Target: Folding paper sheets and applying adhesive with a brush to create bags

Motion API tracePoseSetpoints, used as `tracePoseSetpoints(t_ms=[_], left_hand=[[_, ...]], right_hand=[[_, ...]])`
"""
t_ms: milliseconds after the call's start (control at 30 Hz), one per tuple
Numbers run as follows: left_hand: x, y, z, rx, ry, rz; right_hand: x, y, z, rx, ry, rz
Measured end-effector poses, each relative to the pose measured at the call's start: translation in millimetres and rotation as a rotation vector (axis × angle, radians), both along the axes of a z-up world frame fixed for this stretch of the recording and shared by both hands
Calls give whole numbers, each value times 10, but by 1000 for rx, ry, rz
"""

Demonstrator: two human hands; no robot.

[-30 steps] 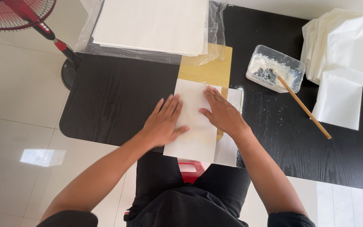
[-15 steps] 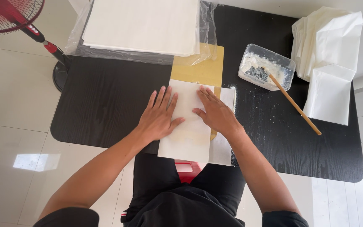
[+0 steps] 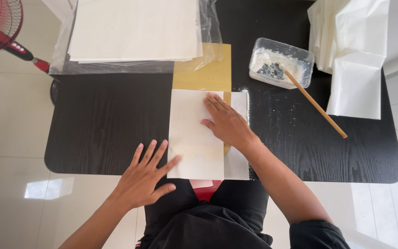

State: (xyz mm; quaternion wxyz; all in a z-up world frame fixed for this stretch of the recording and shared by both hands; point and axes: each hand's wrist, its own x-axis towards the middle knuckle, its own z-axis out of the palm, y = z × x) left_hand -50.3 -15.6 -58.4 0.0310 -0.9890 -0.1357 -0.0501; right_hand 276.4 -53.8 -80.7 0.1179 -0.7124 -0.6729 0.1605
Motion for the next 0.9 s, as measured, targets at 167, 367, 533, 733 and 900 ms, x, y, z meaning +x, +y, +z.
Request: tracePoseSetpoints(t_ms=[167, 367, 533, 733, 900], left_hand=[[233, 82, 227, -147, -15, -184], [960, 352, 197, -326, 185, -93], [1594, 531, 179, -293, 262, -100], [2005, 710, 49, -415, 386, -129], [2200, 706, -157, -483, 542, -77]], right_hand=[[39, -8, -36, 29, 2, 24], [131, -55, 216, -35, 42, 40], [214, -121, 254, -3, 138, 31], [354, -424, 893, -81, 233, -3], [725, -880, 1285, -382, 613, -533]])
